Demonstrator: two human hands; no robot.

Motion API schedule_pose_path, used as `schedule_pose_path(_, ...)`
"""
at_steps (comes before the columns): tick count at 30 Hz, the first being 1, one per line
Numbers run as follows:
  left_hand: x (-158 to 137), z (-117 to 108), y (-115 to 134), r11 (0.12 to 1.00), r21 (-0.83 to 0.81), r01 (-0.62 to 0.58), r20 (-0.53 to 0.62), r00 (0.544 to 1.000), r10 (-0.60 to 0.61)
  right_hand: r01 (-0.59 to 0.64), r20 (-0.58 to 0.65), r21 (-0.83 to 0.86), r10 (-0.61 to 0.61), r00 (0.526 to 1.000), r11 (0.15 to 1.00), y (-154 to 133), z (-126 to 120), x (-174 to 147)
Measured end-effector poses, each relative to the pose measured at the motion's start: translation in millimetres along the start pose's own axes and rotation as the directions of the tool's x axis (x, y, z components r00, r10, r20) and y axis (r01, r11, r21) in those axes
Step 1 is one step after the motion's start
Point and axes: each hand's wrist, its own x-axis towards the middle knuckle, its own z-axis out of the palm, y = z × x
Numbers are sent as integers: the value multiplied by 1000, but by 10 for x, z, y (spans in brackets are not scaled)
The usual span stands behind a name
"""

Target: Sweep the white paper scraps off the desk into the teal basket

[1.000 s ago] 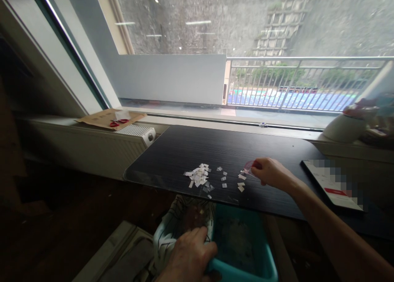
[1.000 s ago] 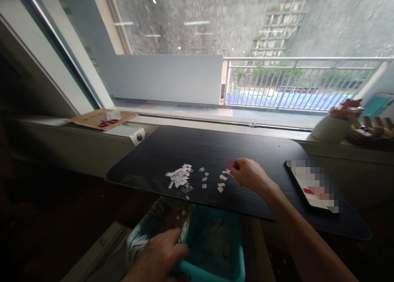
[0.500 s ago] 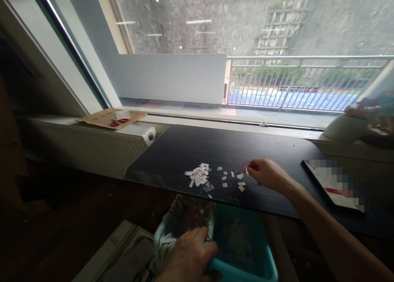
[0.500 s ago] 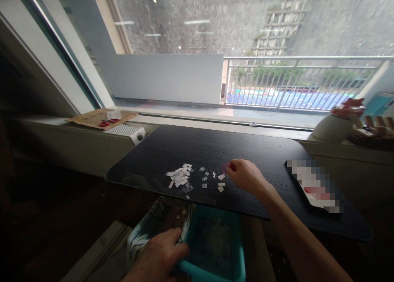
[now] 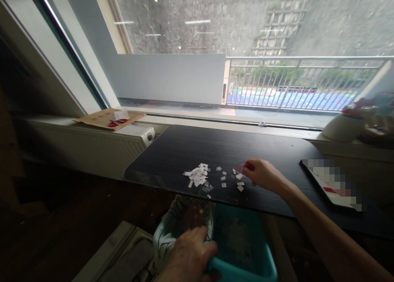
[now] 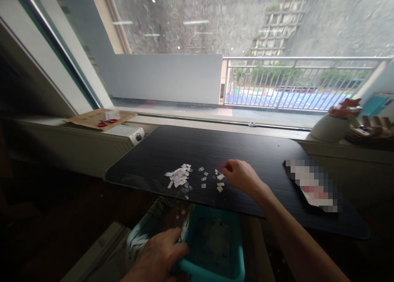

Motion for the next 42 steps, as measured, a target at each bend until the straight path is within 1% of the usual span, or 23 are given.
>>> schedule_pose_path(2, -6, -8, 3, 1000, 14, 12, -24, 1000, -12, -9, -63, -86, 4, 998, 996, 54, -30, -17)
schedule_pose_path(4, -8, -28, -2, 1000, -13, 0, 4, 1000, 0, -11, -122, -155, -8, 993, 988, 153, -50, -39)
schedule_pose_path(6, -7, -57, -9, 999, -44, -11, 36, 999, 13, 4, -150, -213, -36, 988, 977, 273, -55, -79)
schedule_pose_path(7, -6, -74, -10, 999, -53, -15, 45, 999, 18, 24, -145, -230, -59, 988, 973, 327, -56, -110)
schedule_pose_path(9, -6, -109, -4, 998, -54, -17, 30, 999, 19, 98, -92, -231, -122, 988, 968, 400, -62, -194)
schedule_pose_path(11, -5, -143, 12, 998, -53, -20, 17, 1000, 21, 190, -9, -199, -196, 981, 961, 415, -79, -288)
schedule_pose_path(13, -3, -170, 34, 999, -50, -20, 7, 1000, 21, 257, 44, -165, -254, 966, 952, 388, -97, -348)
schedule_pose_path(15, -1, -184, 56, 999, -37, -14, 2, 1000, 14, 267, 21, -175, -268, 963, 948, 350, -101, -343)
schedule_pose_path(17, -5, -180, 73, 1000, -18, -14, -8, 1000, 14, 237, -42, -223, -252, 967, 946, 323, -86, -286)
schedule_pose_path(19, -15, -167, 80, 1000, 5, -20, -29, 999, 20, 219, -61, -258, -242, 968, 941, 312, -59, -231)
schedule_pose_path(22, -24, -157, 71, 999, 15, -29, -44, 999, 29, 282, -9, -259, -294, 956, 924, 308, -32, -268)
schedule_pose_path(25, -9, -174, 62, 1000, -5, -27, 5, 1000, 27, 372, 38, -252, -375, 926, 893, 298, -42, -433)
schedule_pose_path(27, 1, -188, 67, 1000, -9, -12, 18, 1000, 12, 407, 77, -223, -400, 913, 886, 286, -53, -528)
schedule_pose_path(30, -14, -194, 81, 1000, -15, 8, 11, 1000, -8, 389, 79, -196, -381, 921, 900, 259, -40, -571)
schedule_pose_path(32, -43, -187, 82, 1000, -21, 18, 4, 1000, -18, 359, 50, -218, -357, 933, 908, 227, -14, -578)
schedule_pose_path(34, -74, -181, 76, 999, -26, 36, -14, 999, -37, 354, 44, -234, -354, 934, 905, 180, 13, -632)
schedule_pose_path(37, -98, -183, 73, 997, -50, 52, -34, 998, -54, 380, 76, -224, -373, 925, 898, 106, 42, -822)
schedule_pose_path(39, -97, -190, 93, 997, -68, 46, -23, 999, -47, 370, 80, -192, -361, 929, 909, 74, 62, -953)
schedule_pose_path(41, -94, -192, 129, 997, -64, 36, -34, 999, -38, 321, 31, -159, -320, 947, 934, 66, 91, -1014)
schedule_pose_path(42, -96, -190, 149, 998, -54, 35, -57, 998, -38, 290, -7, -139, -294, 956, 947, 71, 108, -1006)
